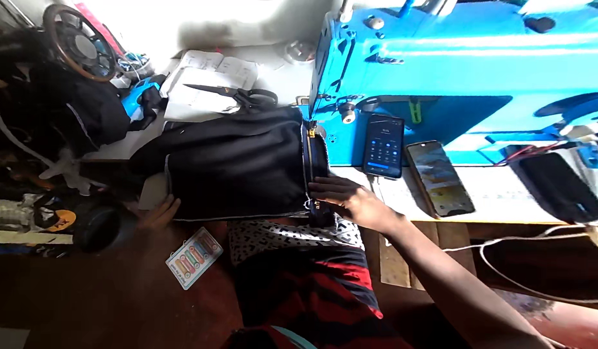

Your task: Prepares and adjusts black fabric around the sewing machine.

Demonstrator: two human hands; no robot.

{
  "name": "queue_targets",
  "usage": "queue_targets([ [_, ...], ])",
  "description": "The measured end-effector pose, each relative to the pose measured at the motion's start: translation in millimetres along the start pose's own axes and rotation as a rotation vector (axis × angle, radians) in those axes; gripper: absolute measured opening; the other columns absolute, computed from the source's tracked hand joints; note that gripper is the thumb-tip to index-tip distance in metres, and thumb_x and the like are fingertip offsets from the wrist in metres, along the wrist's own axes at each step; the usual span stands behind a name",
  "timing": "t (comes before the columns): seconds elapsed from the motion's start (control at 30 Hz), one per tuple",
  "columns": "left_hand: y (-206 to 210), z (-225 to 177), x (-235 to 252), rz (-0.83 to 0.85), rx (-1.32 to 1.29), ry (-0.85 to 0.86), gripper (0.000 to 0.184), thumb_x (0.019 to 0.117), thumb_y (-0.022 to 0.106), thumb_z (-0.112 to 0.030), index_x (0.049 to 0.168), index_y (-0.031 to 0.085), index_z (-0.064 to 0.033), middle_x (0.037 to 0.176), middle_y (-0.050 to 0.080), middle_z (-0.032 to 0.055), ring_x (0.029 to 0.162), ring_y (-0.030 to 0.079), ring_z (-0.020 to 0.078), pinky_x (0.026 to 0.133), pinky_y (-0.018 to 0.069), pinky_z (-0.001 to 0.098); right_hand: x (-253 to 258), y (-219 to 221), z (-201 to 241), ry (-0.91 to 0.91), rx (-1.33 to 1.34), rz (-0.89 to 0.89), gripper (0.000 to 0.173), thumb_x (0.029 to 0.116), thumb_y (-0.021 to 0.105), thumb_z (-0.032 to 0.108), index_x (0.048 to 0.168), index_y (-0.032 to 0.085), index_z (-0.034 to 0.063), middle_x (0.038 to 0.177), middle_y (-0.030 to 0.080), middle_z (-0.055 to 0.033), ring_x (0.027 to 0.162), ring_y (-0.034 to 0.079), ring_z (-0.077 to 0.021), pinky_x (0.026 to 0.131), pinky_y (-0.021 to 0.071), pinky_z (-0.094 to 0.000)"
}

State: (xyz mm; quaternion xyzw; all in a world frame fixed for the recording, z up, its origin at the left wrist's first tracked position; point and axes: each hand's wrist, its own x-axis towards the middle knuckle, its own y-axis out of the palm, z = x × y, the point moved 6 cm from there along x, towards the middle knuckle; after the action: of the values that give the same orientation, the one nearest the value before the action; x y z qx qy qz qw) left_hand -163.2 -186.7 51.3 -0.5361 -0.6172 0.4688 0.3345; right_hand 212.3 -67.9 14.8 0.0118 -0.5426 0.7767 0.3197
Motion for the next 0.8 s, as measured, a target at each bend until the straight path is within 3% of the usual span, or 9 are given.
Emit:
queue_targets([
  [0.07, -9, 8, -12, -0.011, 0.056, -0.09, 0.038, 0.1032, 0.045, 0.003, 0.137, 0.063, 0.0026, 0.146, 0.056, 0.0247, 0.136, 0.052, 0.0473, 0.112, 0.0354, 0.0665, -4, 2, 1, 0.011, -0.029, 0.009, 0.035, 0.098, 0.051, 0.006, 0.124, 0.073, 0.0077, 0.136, 0.068, -0.0096, 0.134, 0.059, -0.0286, 0.114, 0.0453, -0.0432],
  [0.17, -16, 25, -18, -0.043, 0.158, -0.17, 0.033, 0.1026, 0.047, 0.002, 0.124, 0.072, -0.0006, 0.137, 0.064, 0.0226, 0.136, 0.05, 0.048, 0.116, 0.0206, 0.0733, -9, 6, 4, 0.047, -0.072, 0.014, 0.037, 0.0999, 0.049, 0.008, 0.13, 0.071, 0.0093, 0.14, 0.065, -0.0091, 0.137, 0.056, -0.0304, 0.113, 0.0456, -0.0454],
  [0.27, -19, -20, 6, -0.346, 0.117, -0.008, 0.032, 0.1015, 0.048, -0.005, 0.124, 0.07, 0.0023, 0.134, 0.064, 0.0254, 0.131, 0.055, 0.0466, 0.113, 0.0318, 0.0687, -14, 8, 7, 0.096, -0.113, 0.001, 0.038, 0.1002, 0.05, 0.009, 0.133, 0.069, 0.0119, 0.142, 0.064, -0.0107, 0.137, 0.055, -0.0346, 0.111, 0.0464, -0.0496],
  [0.33, -6, -79, 36, -0.406, -0.001, 0.192, 0.035, 0.1041, 0.049, -0.017, 0.127, 0.069, 0.0003, 0.138, 0.063, 0.0222, 0.132, 0.057, 0.04, 0.112, 0.0412, 0.06, -15, 8, 10, 0.111, -0.132, -0.016, 0.038, 0.1008, 0.048, 0.009, 0.133, 0.069, 0.0117, 0.142, 0.064, -0.0099, 0.136, 0.056, -0.0344, 0.111, 0.0466, -0.0497],
  [0.43, 33, -166, 84, -0.227, -0.164, 0.508, 0.037, 0.1028, 0.057, -0.032, 0.129, 0.07, -0.0084, 0.148, 0.057, 0.0138, 0.139, 0.052, 0.0304, 0.116, 0.0398, 0.052, -15, 8, 14, 0.109, -0.155, -0.034, 0.039, 0.101, 0.047, 0.007, 0.134, 0.068, 0.0098, 0.141, 0.064, -0.0094, 0.135, 0.057, -0.034, 0.111, 0.0464, -0.0497],
  [0.53, 81, -211, 115, -0.067, -0.185, 0.66, 0.049, 0.0986, 0.063, -0.042, 0.136, 0.066, -0.0118, 0.153, 0.052, 0.0127, 0.144, 0.046, 0.0314, 0.118, 0.0353, 0.0547, -18, 10, 16, 0.111, -0.164, -0.072, 0.034, 0.1044, 0.044, 0.01, 0.129, 0.068, 0.0077, 0.141, 0.065, -0.0093, 0.135, 0.058, -0.032, 0.111, 0.0466, -0.0479],
  [0.6, 104, -218, 113, 0.016, -0.126, 0.658, 0.061, 0.0961, 0.064, -0.051, 0.143, 0.06, -0.0132, 0.158, 0.046, 0.0131, 0.149, 0.039, 0.0346, 0.12, 0.0291, 0.0612, -22, 8, 19, 0.112, -0.162, -0.099, 0.03, 0.1049, 0.045, 0.01, 0.122, 0.069, 0.0068, 0.138, 0.066, -0.0094, 0.133, 0.059, -0.0307, 0.111, 0.0475, -0.0465],
  [0.67, 115, -213, 108, 0.047, -0.083, 0.661, 0.068, 0.098, 0.055, -0.058, 0.151, 0.052, -0.0163, 0.164, 0.037, 0.0109, 0.154, 0.028, 0.0339, 0.122, 0.0211, 0.0624, -25, 8, 22, 0.116, -0.188, -0.118, 0.031, 0.1027, 0.047, 0.008, 0.121, 0.071, 0.0074, 0.137, 0.067, -0.0077, 0.133, 0.059, -0.0296, 0.111, 0.0473, -0.0459],
  [0.8, 117, -206, 109, 0.063, -0.056, 0.681, 0.068, 0.0993, 0.051, -0.06, 0.154, 0.049, -0.0197, 0.166, 0.034, 0.0098, 0.156, 0.024, 0.0321, 0.124, 0.0169, 0.0608, -26, 13, 25, 0.128, -0.241, -0.152, 0.033, 0.0995, 0.048, 0.007, 0.121, 0.072, 0.0085, 0.133, 0.069, -0.0083, 0.129, 0.061, -0.0294, 0.109, 0.0479, -0.044],
])
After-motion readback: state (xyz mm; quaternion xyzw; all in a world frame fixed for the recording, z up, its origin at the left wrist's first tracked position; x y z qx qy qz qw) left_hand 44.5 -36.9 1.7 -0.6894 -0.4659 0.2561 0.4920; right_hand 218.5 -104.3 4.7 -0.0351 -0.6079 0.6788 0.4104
